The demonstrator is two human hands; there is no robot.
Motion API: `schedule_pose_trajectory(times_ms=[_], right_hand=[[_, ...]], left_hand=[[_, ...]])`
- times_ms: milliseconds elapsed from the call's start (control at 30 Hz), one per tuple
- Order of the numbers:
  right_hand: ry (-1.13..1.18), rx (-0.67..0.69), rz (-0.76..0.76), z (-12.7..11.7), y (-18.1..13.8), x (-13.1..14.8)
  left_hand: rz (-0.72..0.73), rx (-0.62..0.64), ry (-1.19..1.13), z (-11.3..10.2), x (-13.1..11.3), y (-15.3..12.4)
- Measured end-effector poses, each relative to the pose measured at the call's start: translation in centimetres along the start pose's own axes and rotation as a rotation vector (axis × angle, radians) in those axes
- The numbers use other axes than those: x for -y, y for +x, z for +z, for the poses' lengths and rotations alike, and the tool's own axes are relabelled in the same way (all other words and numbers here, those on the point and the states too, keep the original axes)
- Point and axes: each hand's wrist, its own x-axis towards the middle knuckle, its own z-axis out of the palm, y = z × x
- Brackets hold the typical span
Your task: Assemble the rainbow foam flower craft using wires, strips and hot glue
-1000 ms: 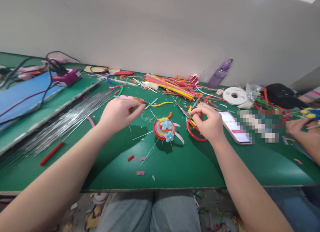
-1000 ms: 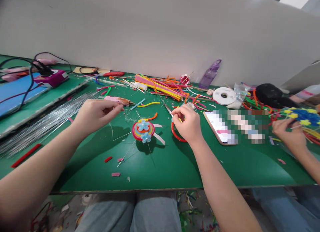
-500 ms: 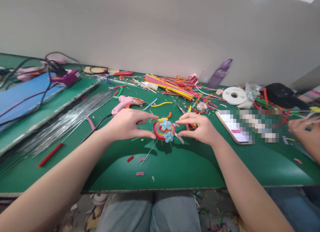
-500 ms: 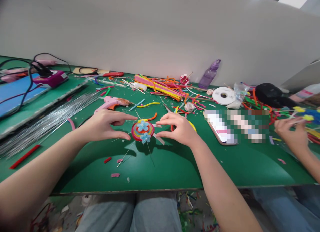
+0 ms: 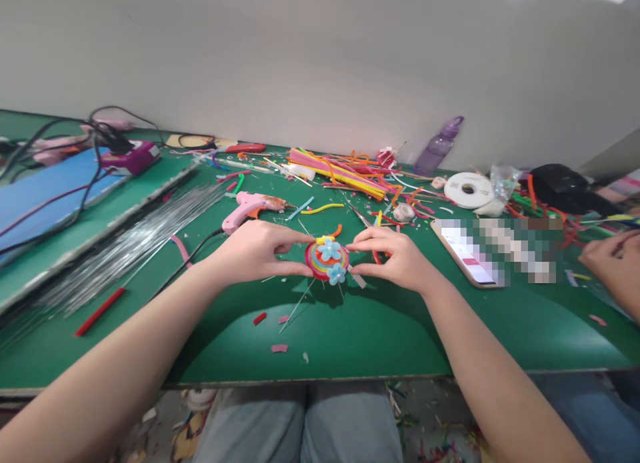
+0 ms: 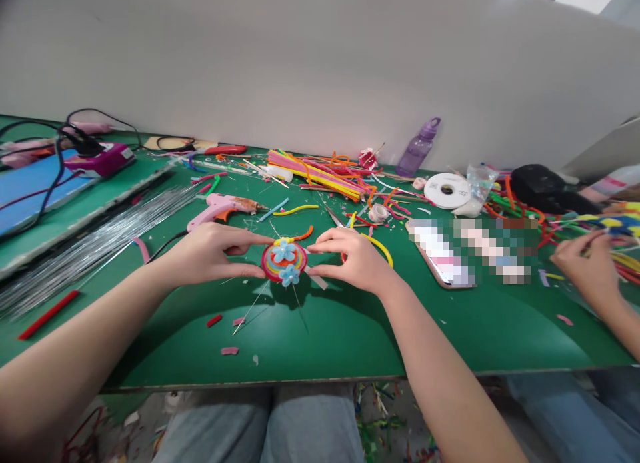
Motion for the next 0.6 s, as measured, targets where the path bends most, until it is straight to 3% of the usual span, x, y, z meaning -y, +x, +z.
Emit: schedule_pose_trajectory(times_ms=[600], right_hand=[[0.015, 0.039, 0.008, -0.05, 0.03, 0.12]], left_hand=[[0.009, 0.007, -0.010, 0.11, 0.07, -0.07]])
